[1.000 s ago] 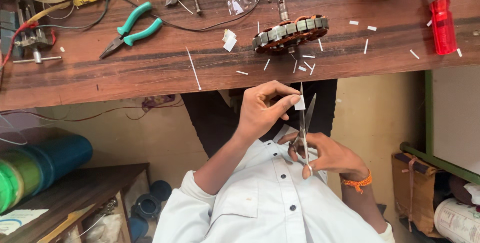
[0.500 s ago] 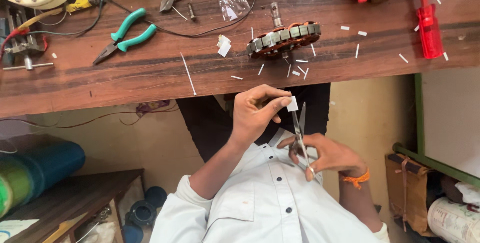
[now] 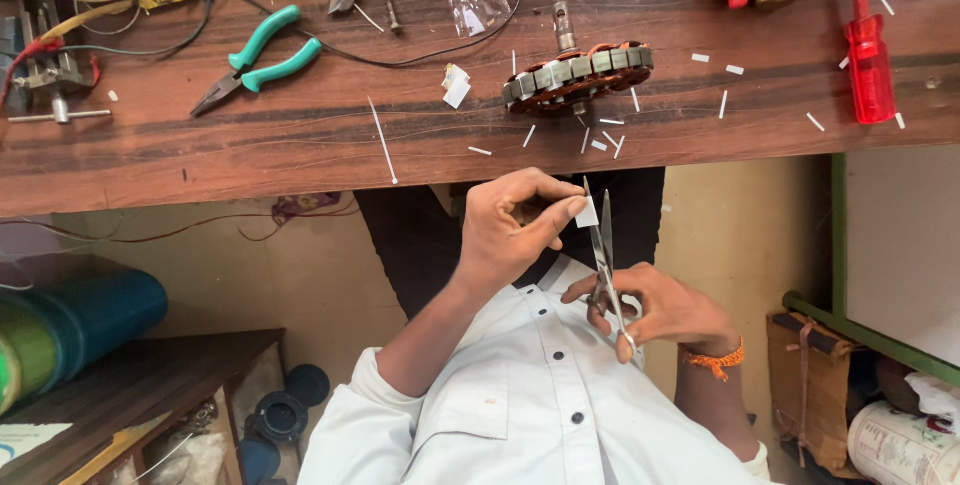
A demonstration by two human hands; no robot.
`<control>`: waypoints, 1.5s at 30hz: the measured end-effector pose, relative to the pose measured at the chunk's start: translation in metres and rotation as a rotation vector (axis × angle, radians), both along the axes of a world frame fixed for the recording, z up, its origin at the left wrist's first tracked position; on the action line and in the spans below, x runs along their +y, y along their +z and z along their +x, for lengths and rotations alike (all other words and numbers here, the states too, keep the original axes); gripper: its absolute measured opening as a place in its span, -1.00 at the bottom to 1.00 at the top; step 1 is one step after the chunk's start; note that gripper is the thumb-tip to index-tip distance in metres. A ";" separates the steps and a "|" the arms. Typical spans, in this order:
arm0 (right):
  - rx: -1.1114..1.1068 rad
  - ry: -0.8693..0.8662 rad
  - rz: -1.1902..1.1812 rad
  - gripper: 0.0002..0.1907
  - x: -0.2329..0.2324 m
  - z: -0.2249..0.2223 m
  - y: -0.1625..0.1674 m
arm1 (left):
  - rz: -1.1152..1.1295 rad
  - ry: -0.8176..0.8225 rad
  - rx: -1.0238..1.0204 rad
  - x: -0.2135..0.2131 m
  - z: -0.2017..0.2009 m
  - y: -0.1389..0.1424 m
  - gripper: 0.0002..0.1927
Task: The person cuts small white plastic pieces with scissors and inserts them into slots on a circular motor armature. The person repeats this process multiple times, placing each piece into a different slot on the armature.
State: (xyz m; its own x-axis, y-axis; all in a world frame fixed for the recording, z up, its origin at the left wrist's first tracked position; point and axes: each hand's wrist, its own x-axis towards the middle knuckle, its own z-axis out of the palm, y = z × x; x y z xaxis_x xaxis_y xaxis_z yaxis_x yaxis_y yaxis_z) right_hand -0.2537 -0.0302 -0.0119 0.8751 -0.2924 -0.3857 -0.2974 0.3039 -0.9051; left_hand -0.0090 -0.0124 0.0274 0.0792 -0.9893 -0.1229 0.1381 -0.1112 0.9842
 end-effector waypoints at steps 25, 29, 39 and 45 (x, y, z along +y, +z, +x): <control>0.173 -0.113 0.158 -0.48 0.005 -0.021 -0.015 | 0.094 -0.010 0.117 -0.004 0.006 -0.019 -0.87; 0.158 -0.113 0.152 -0.54 0.007 -0.021 -0.022 | 0.095 -0.017 0.141 -0.004 0.006 -0.022 -0.88; -0.122 -0.666 0.055 -0.31 0.013 -0.035 -0.023 | 0.137 -0.054 0.169 -0.007 0.006 -0.018 -0.82; -0.048 -0.877 -0.079 -0.42 -0.003 0.009 -0.002 | 0.138 -0.231 -0.002 0.004 0.002 -0.003 -0.46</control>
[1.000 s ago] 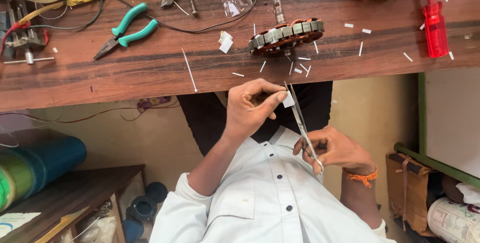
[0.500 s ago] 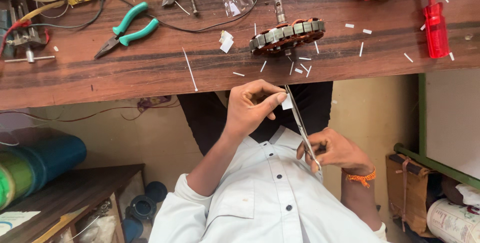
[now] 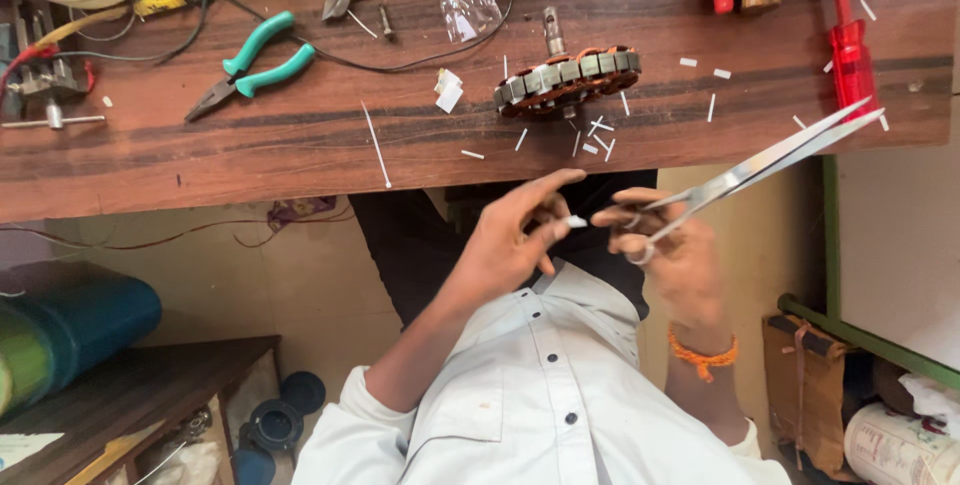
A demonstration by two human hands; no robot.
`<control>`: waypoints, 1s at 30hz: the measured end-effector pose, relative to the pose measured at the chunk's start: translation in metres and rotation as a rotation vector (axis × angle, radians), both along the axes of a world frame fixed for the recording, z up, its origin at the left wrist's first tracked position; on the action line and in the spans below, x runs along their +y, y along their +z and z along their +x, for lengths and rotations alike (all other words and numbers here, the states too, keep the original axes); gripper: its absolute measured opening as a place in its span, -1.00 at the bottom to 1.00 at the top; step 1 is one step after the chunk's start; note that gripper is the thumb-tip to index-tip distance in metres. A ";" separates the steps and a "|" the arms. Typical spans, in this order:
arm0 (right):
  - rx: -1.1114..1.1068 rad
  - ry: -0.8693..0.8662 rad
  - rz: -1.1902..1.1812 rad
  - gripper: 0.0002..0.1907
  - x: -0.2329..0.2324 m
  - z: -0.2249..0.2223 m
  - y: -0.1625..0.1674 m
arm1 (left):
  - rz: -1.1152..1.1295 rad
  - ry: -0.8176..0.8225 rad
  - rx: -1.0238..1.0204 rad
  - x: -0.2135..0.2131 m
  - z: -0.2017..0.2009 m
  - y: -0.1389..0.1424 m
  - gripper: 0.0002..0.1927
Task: The person cuts small white plastic pieces with scissors and inserts them into slots on a circular motor armature. The person repeats this process multiple times, placing each piece into a different slot on the armature.
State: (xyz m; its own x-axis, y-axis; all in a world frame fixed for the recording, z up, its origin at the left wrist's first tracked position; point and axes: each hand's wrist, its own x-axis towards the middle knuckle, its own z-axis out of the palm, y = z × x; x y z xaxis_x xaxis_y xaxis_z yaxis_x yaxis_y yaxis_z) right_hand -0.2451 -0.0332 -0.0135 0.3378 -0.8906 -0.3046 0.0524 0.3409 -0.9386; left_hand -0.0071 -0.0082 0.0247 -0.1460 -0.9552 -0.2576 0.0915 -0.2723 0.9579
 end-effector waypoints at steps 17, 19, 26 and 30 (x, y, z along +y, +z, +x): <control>0.025 0.014 -0.165 -0.84 0.003 0.014 0.013 | -0.118 0.120 -0.016 0.005 -0.026 -0.001 -0.70; -0.026 -0.005 -0.194 -0.83 0.004 0.013 0.012 | 0.017 0.127 0.118 0.005 -0.031 -0.010 -0.79; 0.048 -0.006 -0.165 -0.77 0.008 0.014 0.000 | -0.005 0.095 0.233 0.007 -0.025 -0.026 -0.88; -0.044 0.039 -0.095 -0.76 0.008 0.015 -0.003 | -0.240 0.041 -0.017 0.010 -0.018 -0.018 -0.91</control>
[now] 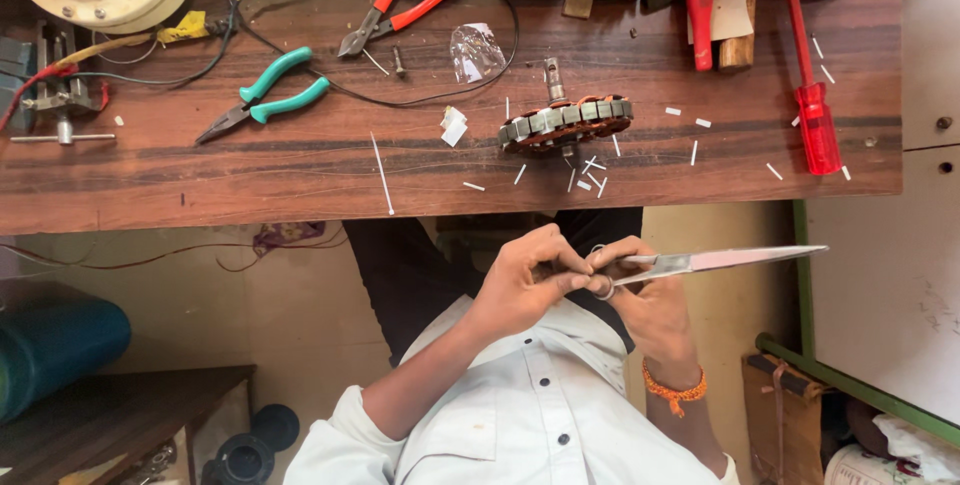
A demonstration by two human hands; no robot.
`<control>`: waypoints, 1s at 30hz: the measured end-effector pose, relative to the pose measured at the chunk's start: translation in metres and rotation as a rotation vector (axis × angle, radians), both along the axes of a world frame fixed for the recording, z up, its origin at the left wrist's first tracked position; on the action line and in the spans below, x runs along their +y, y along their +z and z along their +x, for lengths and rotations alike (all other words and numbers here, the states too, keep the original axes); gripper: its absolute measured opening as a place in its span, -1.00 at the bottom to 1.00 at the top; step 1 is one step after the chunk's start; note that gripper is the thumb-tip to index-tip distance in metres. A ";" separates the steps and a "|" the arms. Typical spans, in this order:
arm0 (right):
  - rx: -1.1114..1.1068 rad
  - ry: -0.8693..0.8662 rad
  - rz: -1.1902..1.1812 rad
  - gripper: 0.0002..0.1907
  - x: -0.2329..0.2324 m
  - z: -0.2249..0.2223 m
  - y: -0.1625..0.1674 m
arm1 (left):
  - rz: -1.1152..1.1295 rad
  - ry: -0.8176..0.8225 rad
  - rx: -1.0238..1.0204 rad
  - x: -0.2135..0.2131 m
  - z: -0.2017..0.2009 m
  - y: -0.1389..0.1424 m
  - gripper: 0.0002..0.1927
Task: The person cuts small white plastic pieces with scissors and inserts them into slots on a circular motor armature. The person repeats this process multiple times, placing each piece into a different slot on the armature.
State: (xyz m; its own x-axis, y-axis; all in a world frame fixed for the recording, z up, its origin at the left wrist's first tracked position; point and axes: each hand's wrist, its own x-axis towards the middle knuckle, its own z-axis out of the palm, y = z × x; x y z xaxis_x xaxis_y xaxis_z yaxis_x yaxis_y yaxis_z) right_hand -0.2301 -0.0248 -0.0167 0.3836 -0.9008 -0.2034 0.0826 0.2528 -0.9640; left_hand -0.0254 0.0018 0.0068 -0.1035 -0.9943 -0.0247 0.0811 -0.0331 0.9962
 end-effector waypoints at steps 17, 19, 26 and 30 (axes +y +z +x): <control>0.104 0.149 0.069 -0.67 -0.009 0.003 0.011 | -0.054 0.259 -0.127 -0.012 0.009 0.019 -0.80; 0.090 0.273 0.220 -0.56 -0.007 -0.002 0.008 | -0.062 0.278 -0.108 -0.014 0.014 0.016 -0.85; 0.217 0.649 0.237 -0.18 0.000 -0.011 0.018 | 0.121 0.281 0.051 -0.019 0.016 0.010 -0.81; 0.285 0.676 0.278 -0.16 -0.003 -0.009 0.027 | 0.135 0.305 0.046 -0.020 0.016 0.013 -0.83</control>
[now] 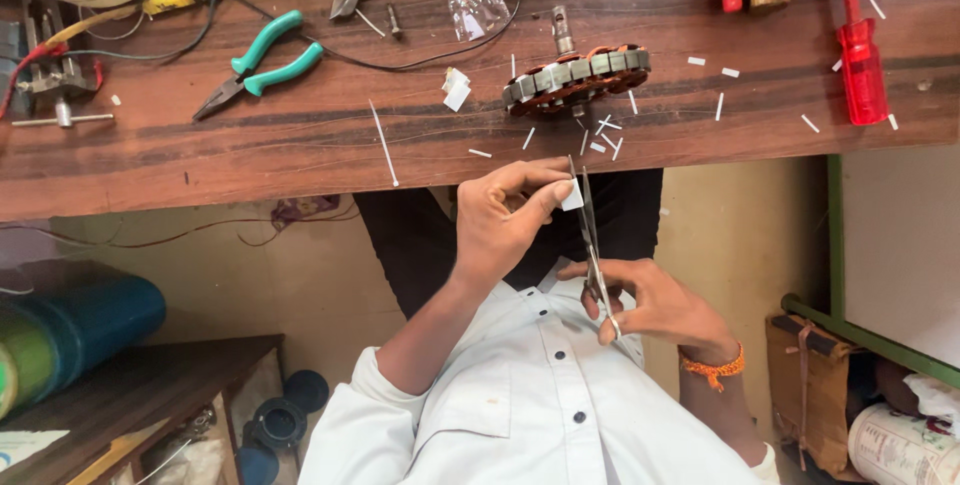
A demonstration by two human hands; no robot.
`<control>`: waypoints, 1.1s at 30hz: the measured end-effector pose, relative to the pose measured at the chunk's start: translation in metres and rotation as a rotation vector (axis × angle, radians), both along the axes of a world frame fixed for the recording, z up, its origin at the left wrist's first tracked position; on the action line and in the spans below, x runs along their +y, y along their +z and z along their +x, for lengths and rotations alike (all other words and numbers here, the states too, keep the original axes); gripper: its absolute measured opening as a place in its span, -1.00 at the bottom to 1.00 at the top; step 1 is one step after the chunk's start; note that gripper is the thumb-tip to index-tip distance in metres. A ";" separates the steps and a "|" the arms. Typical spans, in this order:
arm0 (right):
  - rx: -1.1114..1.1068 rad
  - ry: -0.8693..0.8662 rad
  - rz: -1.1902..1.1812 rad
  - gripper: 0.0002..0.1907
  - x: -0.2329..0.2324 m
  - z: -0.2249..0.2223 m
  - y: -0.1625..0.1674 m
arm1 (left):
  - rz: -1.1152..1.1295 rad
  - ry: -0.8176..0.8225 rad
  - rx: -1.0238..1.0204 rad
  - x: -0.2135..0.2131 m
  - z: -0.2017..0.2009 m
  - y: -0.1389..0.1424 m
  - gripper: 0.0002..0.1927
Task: The person cuts small white plastic pieces with scissors and inserts them into slots on a circular motor armature. The person repeats this process multiple times, placing each piece into a different slot on the armature.
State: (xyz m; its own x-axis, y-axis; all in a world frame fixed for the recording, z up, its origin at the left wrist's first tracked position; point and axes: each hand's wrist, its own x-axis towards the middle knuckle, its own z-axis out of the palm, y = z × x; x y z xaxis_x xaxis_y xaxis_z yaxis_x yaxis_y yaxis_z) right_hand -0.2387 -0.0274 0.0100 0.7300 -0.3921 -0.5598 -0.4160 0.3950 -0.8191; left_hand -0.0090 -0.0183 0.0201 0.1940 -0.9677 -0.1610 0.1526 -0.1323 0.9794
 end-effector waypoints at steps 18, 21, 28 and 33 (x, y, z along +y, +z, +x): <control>0.055 -0.045 0.076 -0.21 0.002 -0.003 -0.001 | -0.026 -0.051 -0.079 -0.002 0.008 0.000 -0.84; 0.038 -0.033 0.054 -0.20 0.002 -0.003 -0.001 | -0.028 -0.057 -0.092 -0.002 0.008 0.000 -0.83; 0.062 -0.072 0.065 -0.23 0.002 -0.004 -0.005 | -0.027 -0.046 -0.124 -0.005 0.009 -0.002 -0.84; 0.140 -0.108 0.079 -0.38 0.004 -0.009 -0.014 | -0.025 -0.044 -0.109 -0.005 0.010 -0.004 -0.84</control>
State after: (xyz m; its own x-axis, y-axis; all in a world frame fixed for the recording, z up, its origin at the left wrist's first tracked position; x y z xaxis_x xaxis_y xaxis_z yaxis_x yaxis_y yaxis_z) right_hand -0.2477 -0.0230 -0.0039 0.5993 -0.4145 -0.6848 -0.4753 0.5041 -0.7211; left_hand 0.0009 -0.0233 0.0160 0.1664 -0.9791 -0.1168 0.0392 -0.1118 0.9930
